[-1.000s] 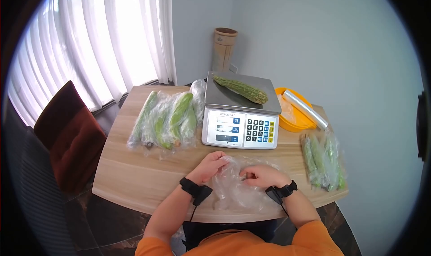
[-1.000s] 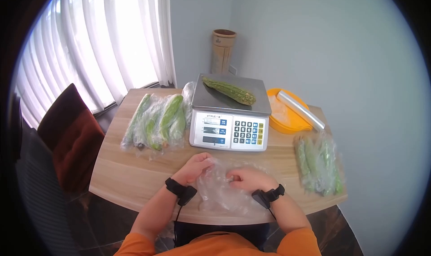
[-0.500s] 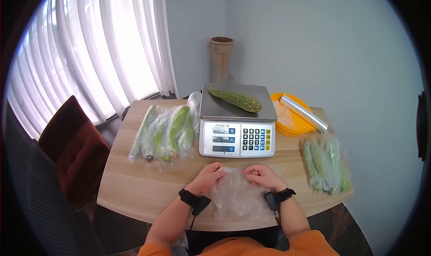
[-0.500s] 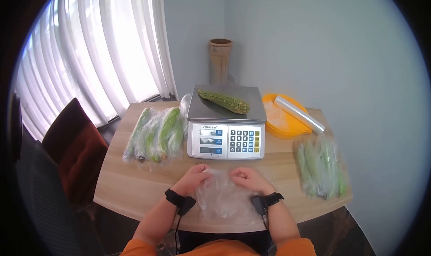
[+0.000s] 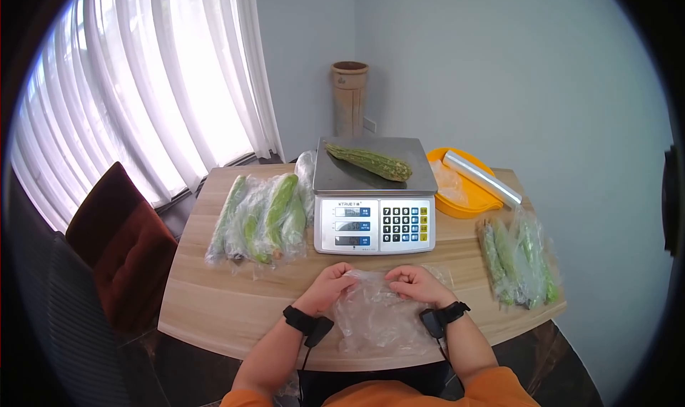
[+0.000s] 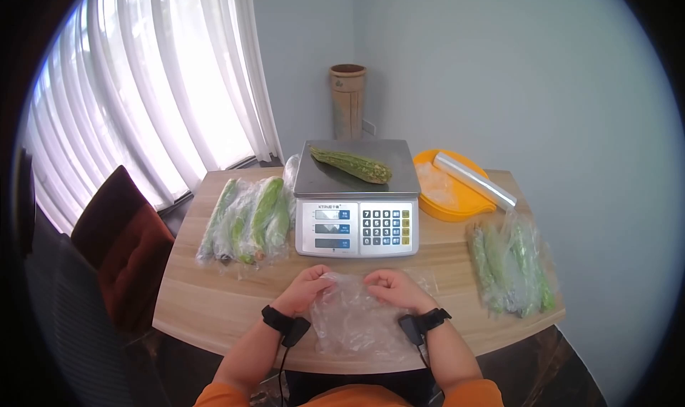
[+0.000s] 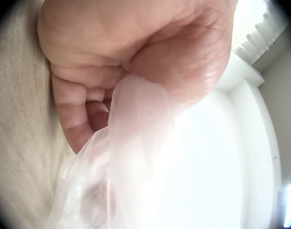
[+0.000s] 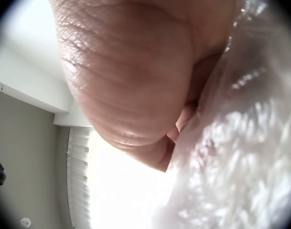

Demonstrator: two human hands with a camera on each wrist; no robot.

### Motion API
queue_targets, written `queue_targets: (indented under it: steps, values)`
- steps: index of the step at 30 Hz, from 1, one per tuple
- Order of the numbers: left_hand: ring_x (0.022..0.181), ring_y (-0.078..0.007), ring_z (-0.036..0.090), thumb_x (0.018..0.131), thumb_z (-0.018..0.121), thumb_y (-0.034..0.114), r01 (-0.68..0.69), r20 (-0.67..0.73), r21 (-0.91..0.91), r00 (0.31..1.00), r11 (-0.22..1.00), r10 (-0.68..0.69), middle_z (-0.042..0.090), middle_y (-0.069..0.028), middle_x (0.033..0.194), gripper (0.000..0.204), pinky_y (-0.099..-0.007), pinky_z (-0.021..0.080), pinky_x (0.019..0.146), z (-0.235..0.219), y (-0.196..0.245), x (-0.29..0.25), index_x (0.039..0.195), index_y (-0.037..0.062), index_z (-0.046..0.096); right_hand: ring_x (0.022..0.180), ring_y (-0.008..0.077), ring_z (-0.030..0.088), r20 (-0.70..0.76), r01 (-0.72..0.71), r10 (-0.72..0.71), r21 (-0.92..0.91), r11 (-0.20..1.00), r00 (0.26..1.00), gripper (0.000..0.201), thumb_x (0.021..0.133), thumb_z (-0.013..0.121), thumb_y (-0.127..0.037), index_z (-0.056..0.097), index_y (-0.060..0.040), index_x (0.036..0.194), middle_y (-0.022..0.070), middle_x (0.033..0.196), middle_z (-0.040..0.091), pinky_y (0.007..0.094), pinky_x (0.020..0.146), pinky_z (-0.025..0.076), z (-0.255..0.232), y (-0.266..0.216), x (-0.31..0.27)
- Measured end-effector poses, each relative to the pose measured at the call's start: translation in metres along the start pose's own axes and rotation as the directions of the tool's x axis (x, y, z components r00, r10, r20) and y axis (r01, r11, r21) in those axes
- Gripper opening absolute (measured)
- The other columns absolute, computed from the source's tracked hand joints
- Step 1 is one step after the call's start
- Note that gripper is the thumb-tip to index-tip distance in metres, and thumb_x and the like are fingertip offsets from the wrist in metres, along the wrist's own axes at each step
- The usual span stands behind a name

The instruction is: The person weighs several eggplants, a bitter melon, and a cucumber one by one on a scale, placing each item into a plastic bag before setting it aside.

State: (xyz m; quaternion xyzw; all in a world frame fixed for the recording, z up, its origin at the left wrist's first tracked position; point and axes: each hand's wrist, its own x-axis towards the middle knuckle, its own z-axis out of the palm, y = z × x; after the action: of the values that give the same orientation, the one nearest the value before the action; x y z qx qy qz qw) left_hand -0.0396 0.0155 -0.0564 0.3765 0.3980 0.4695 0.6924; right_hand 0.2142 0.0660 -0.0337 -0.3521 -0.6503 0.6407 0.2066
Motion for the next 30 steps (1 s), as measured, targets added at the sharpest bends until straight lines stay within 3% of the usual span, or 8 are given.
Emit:
queue_targets:
  steps: [2,5,30]
  values:
    - [0.059,-0.0051,0.05,0.092,0.058,0.01,0.002,-0.009,-0.003,1.0,1.0,-0.002,0.056,0.0018,0.073,0.004,-0.0192,0.039,0.052,0.0017,0.002,-0.0018,0.092,0.0063,0.056,0.06,0.0032,0.052,0.004,-0.001,0.001,-0.024,1.0,1.0,0.022,0.089,0.063,-0.012,0.062,-0.0048,0.11,-0.004,0.069,0.058,0.0189,0.056,0.041,-0.0015,0.0035,0.0013]
    - [0.066,-0.0088,0.055,0.092,0.057,0.007,0.024,0.024,0.025,0.999,0.999,-0.025,0.058,-0.0006,0.077,0.003,-0.0233,0.047,0.059,-0.0045,0.0012,-0.001,0.093,0.005,0.057,0.061,0.0038,0.053,0.002,-0.006,0.006,-0.037,0.999,1.0,0.023,0.089,0.063,-0.013,0.062,-0.005,0.11,-0.0037,0.069,0.058,0.0198,0.057,0.042,-0.0013,0.0039,0.0014]
    - [0.066,-0.0073,0.053,0.093,0.057,0.01,0.015,0.035,-0.022,0.999,1.0,-0.014,0.056,0.0003,0.077,0.004,-0.0232,0.047,0.058,0.0013,0.0046,-0.003,0.093,0.0054,0.056,0.064,0.0045,0.053,0.019,0.013,-0.012,-0.061,0.998,1.0,0.023,0.089,0.063,-0.013,0.062,-0.0042,0.11,-0.0032,0.073,0.058,0.02,0.058,0.043,-0.0012,0.0002,-0.0002]
